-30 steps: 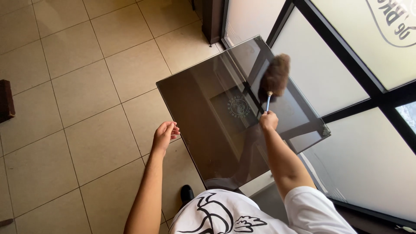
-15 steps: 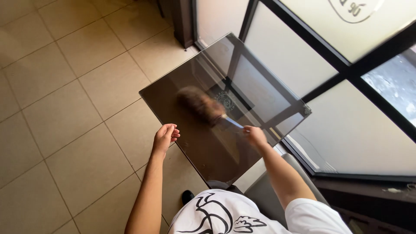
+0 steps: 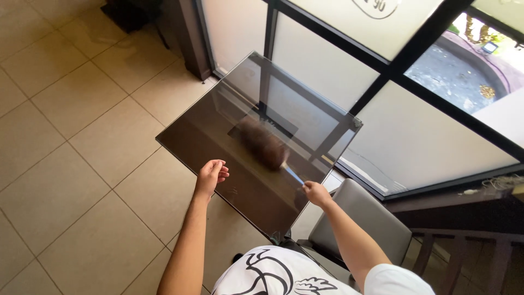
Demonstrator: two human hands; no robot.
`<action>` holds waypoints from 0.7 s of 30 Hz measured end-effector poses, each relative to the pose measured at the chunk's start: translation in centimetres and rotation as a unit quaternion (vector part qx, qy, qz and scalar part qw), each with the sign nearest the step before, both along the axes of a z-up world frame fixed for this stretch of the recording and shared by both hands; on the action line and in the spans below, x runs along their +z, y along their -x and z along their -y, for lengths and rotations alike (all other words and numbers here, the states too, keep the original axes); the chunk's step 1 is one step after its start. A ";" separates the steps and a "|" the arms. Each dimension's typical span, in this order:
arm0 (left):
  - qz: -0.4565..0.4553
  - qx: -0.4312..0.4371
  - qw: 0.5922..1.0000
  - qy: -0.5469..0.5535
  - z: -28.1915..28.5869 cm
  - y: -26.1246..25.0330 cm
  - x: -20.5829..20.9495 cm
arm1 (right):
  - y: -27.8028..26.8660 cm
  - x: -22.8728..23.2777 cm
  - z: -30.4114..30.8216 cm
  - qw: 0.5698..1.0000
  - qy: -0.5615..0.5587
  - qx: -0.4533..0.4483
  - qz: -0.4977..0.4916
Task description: Dusting a glass-top table using a feather duster.
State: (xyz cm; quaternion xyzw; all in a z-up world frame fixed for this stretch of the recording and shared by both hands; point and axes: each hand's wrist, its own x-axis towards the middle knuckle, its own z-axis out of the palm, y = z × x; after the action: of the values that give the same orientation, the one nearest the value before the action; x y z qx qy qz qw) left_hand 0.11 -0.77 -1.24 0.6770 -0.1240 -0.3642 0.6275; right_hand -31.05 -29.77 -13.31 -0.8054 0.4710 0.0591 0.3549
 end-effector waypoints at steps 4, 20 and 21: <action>0.005 -0.022 1.000 0.006 -0.6 -0.1 -0.5 | 3.5 0.3 2.3 0.993 0.051 0.098 -0.043; -0.021 0.020 0.999 0.013 -8.3 1.4 -2.4 | 6.2 -0.3 -7.1 0.997 0.035 -0.066 -0.010; -0.030 0.020 0.999 0.014 -8.4 1.8 -3.0 | 6.6 0.4 -7.6 1.000 0.025 0.000 -0.012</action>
State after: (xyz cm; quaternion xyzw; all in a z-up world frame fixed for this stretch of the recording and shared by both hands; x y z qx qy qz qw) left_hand -1.67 7.66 -4.22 0.6594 -0.0965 -0.3697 0.6475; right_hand -37.60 -22.15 -12.87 -0.8132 0.4764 0.0568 0.3293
